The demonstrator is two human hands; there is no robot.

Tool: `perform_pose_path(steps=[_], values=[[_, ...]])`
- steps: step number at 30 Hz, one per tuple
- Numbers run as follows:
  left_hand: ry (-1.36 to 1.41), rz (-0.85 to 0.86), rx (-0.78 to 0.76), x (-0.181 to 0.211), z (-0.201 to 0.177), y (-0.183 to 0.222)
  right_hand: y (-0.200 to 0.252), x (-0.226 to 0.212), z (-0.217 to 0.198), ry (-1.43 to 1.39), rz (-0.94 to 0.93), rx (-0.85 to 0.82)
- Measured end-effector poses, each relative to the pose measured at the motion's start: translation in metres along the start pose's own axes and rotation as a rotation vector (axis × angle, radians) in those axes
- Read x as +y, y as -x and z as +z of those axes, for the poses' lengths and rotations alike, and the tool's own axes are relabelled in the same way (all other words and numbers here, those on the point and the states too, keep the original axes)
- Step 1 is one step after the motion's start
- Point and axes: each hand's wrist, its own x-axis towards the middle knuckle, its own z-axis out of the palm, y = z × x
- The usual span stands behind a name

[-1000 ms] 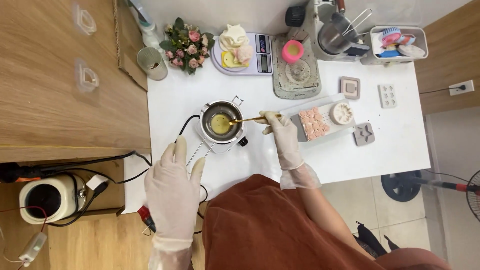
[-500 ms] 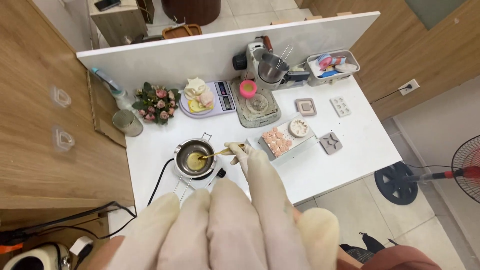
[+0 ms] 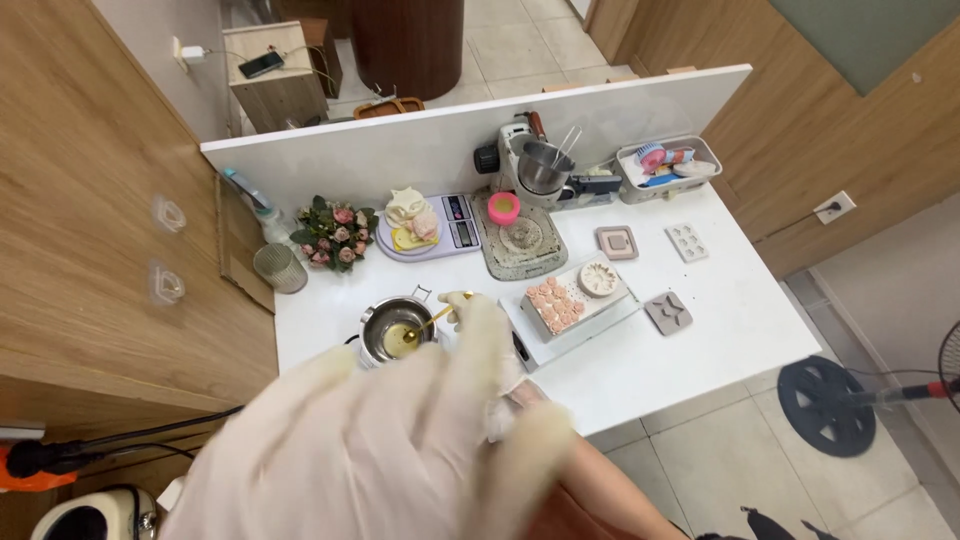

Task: Pour melted wax from a metal pot into a flower-shaped silicone mold on a scale.

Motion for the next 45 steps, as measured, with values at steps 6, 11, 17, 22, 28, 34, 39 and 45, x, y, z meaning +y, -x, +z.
perform_pose_path(steps=[6,11,17,22,28,34,39,45], values=[[-0.013,-0.936,-0.326,-0.086,0.14,0.064,0.022,-0.022,0.005,0.059,-0.036,-0.013],[0.203,-1.21,-0.346,-0.132,0.276,0.17,0.018,-0.006,0.0,-0.005,-0.046,-0.008],[0.81,-1.338,-0.213,-0.151,0.328,0.208,0.029,-0.005,0.003,-0.061,-0.045,-0.033],[1.323,-1.488,-0.278,-0.16,0.334,0.198,0.035,-0.016,0.005,-0.004,-0.088,-0.046],[1.476,-1.382,-0.329,-0.158,0.321,0.181,0.018,-0.005,0.008,0.092,-0.118,-0.046],[1.569,-1.37,-0.362,-0.152,0.33,0.19,0.009,-0.008,0.014,0.209,-0.113,-0.038],[1.623,-1.398,-0.228,-0.14,0.363,0.203,0.005,-0.014,0.016,0.269,-0.102,-0.044],[1.536,-1.547,-0.119,-0.123,0.358,0.193,-0.006,-0.003,0.014,0.311,-0.119,-0.076]])
